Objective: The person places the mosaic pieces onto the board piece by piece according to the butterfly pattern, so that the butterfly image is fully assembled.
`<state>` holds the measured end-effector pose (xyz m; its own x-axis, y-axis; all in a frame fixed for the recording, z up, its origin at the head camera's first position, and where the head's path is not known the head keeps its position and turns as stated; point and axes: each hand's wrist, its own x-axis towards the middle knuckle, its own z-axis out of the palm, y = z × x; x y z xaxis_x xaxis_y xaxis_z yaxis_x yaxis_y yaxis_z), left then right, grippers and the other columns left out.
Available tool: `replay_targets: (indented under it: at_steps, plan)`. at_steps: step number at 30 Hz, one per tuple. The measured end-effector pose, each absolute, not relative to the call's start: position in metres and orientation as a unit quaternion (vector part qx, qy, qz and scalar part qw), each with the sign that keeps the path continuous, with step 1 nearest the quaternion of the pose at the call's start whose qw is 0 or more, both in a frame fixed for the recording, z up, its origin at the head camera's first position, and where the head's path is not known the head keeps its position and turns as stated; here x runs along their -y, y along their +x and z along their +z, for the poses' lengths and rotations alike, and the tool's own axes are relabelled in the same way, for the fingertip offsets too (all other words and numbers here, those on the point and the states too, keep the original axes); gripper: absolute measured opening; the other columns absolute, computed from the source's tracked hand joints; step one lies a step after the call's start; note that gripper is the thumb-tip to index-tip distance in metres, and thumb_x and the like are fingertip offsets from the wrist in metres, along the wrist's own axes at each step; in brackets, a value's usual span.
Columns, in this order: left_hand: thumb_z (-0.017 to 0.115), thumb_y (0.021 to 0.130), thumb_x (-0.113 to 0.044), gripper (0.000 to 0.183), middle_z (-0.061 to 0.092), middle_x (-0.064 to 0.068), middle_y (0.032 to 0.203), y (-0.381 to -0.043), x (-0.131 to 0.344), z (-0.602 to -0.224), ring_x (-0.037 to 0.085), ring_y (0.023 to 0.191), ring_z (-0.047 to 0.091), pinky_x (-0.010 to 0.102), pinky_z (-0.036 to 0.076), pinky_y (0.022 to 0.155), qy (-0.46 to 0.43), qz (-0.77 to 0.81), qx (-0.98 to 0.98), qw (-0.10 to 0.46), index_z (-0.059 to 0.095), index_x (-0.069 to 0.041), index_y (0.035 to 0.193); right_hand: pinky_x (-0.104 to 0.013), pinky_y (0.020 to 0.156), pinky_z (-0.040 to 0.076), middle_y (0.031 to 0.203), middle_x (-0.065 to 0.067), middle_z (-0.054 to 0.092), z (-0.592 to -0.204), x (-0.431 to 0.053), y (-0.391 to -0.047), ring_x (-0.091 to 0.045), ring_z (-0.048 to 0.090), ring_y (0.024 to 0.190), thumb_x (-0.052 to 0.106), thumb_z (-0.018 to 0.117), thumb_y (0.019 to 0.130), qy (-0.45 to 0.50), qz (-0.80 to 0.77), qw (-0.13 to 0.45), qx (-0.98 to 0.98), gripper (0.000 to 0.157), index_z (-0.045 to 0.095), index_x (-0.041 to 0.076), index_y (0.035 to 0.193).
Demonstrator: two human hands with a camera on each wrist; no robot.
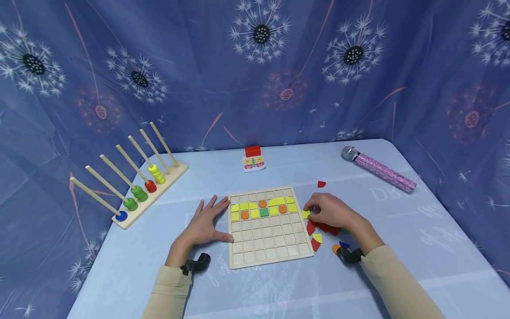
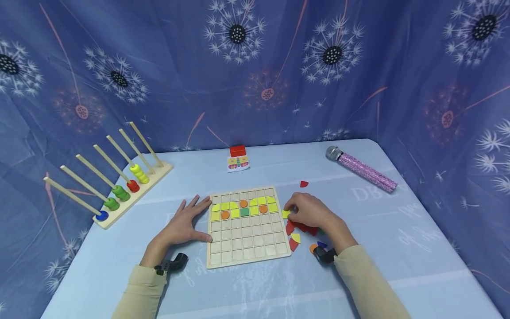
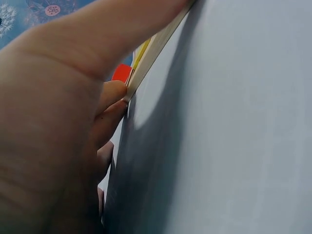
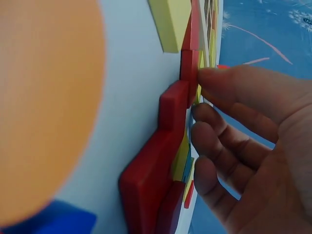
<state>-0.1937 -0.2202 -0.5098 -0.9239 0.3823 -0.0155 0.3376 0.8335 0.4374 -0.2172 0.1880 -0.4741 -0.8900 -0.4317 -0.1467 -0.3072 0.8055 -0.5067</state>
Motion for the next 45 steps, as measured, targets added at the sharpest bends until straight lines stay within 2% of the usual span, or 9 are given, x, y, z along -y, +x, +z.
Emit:
replay_targets:
  at_steps: [15,24,30,34,40,45]
  plan:
    - [0.070,0.053,-0.082,0.122,0.025,-0.007,0.156,-0.192,0.218,-0.507,0.023,0.146,0.006,0.049,-0.005,0.114,0.188,0.212,-0.958,0.053,0.032,-0.021,0.152,-0.031,0.072,0.050,0.097,0.004,0.062,-0.472,-0.193,-0.220,-0.017,0.053,0.082,0.015,0.079,0.078,-0.181,-0.244,0.126,-0.944,0.027,0.074,0.017,0.105]
    - [0.071,0.053,-0.081,0.122,0.025,-0.006,0.156,-0.192,0.219,-0.507,0.024,0.146,0.005,0.050,-0.005,0.114,0.192,0.215,-0.956,0.055,0.032,-0.020,0.152,-0.030,0.065,0.051,0.101,-0.004,0.062,-0.463,-0.221,-0.223,-0.022,0.052,0.085,0.008,0.075,0.079,-0.133,-0.273,0.137,-0.943,0.035,0.070,0.011,0.114]
    - [0.071,0.051,-0.082,0.124,0.024,-0.008,0.156,-0.191,0.219,-0.506,0.023,0.146,0.005,0.051,-0.004,0.114,0.197,0.212,-0.956,0.052,0.032,-0.021,0.152,-0.036,0.072,0.054,0.102,-0.006,0.062,-0.465,-0.237,-0.224,-0.024,0.053,0.088,0.010,0.075,0.078,-0.107,-0.272,0.127,-0.948,0.038,0.069,0.008,0.115]
    - [0.070,0.049,-0.084,0.127,0.024,-0.007,0.156,-0.191,0.219,-0.506,0.025,0.146,0.005,0.052,-0.003,0.114,0.201,0.205,-0.957,0.050,0.031,-0.021,0.152,-0.035,0.071,0.053,0.099,-0.003,0.061,-0.465,-0.238,-0.220,-0.022,0.053,0.087,0.013,0.076,0.079,-0.124,-0.278,0.129,-0.944,0.034,0.069,0.010,0.112]
    - [0.069,0.049,-0.084,0.127,0.024,-0.008,0.156,-0.190,0.218,-0.505,0.024,0.146,0.005,0.051,-0.004,0.114,0.197,0.205,-0.957,0.050,0.031,-0.022,0.152,-0.031,0.062,0.051,0.085,0.002,0.060,-0.461,-0.226,-0.199,-0.020,0.054,0.076,0.017,0.078,0.081,-0.192,-0.330,0.178,-0.907,0.016,0.071,0.016,0.096]
    - [0.069,0.050,-0.084,0.126,0.023,-0.008,0.156,-0.191,0.219,-0.507,0.024,0.146,0.005,0.050,-0.004,0.114,0.199,0.202,-0.958,0.052,0.030,-0.022,0.152,-0.028,0.059,0.050,0.080,0.004,0.060,-0.463,-0.219,-0.184,-0.018,0.054,0.070,0.017,0.078,0.081,-0.237,-0.324,0.206,-0.892,0.016,0.071,0.019,0.096]
